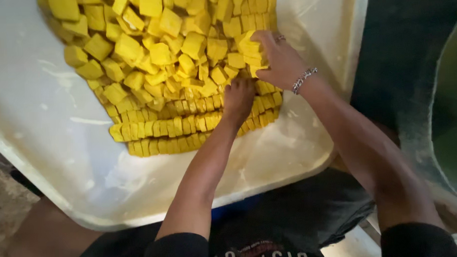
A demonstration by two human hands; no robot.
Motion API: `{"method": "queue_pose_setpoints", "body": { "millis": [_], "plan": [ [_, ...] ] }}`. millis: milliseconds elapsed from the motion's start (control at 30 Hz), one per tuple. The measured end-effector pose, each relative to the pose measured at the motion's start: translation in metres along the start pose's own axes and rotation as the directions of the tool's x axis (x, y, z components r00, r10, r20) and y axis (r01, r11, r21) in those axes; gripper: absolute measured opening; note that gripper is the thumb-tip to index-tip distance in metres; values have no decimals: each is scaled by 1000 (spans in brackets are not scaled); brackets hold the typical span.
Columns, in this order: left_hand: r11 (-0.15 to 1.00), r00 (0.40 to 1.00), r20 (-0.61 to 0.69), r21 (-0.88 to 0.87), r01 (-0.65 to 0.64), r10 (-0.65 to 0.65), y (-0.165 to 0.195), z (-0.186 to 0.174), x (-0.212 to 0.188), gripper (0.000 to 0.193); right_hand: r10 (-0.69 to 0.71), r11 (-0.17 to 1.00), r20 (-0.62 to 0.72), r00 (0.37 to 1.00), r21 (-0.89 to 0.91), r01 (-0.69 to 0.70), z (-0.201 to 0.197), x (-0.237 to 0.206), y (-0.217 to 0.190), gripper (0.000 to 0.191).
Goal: The person sits with a large white tub between their legs filled with yellow cube-shaped pieces. They pick up the cubes by hand and arrange them into neat, tight rows along the bottom edge of the tub, working row by row and pressing pieces together to fill the tray.
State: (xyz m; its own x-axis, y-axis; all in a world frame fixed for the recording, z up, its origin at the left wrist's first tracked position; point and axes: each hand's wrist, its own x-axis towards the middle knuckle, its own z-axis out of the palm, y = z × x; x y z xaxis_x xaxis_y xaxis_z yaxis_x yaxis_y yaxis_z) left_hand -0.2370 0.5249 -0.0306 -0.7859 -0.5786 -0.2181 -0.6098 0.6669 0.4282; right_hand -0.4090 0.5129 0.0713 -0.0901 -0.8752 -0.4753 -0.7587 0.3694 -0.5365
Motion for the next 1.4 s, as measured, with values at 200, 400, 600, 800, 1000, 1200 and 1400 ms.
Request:
{"method": "queue_pose_setpoints", "body": {
  "millis": [200, 400, 600, 800, 1000, 1200, 1400],
  "plan": [
    [943, 976, 123, -261, 206, -179, -28, -17, -16, 34, 14, 995, 306, 952, -98, 17, 53, 14, 6, 74],
    [660, 773, 372, -405, 633, -514, -76, -37, -43, 36, -95, 866, 489, 867, -388, 314, 97, 13, 8, 56],
    [770, 896, 229, -458, 444, -380, -73, -10, -47, 28, -4, 740, 510, 860, -577, 345, 115, 3, 1, 36],
    [789, 914, 323, -483, 381, -244, -64, -4, -39, 38, -33, 887, 454, 891, -398, 236, 118, 15, 18, 40],
    [737, 958, 212, -614, 284, -192, -66, -7, -40, 46, 66, 866, 565, 822, -442, 234, 124, 13, 20, 28],
    [767, 962, 138, -582, 270, -234, -60, 2, -40, 46, 7, 931, 442, 897, -331, 156, 120, 17, 18, 22],
    [760, 937, 270, -555, 339, -221, -64, -11, -44, 56, 139, 974, -336, 932, -126, -190, 102, 63, 28, 19]
  ]
}}
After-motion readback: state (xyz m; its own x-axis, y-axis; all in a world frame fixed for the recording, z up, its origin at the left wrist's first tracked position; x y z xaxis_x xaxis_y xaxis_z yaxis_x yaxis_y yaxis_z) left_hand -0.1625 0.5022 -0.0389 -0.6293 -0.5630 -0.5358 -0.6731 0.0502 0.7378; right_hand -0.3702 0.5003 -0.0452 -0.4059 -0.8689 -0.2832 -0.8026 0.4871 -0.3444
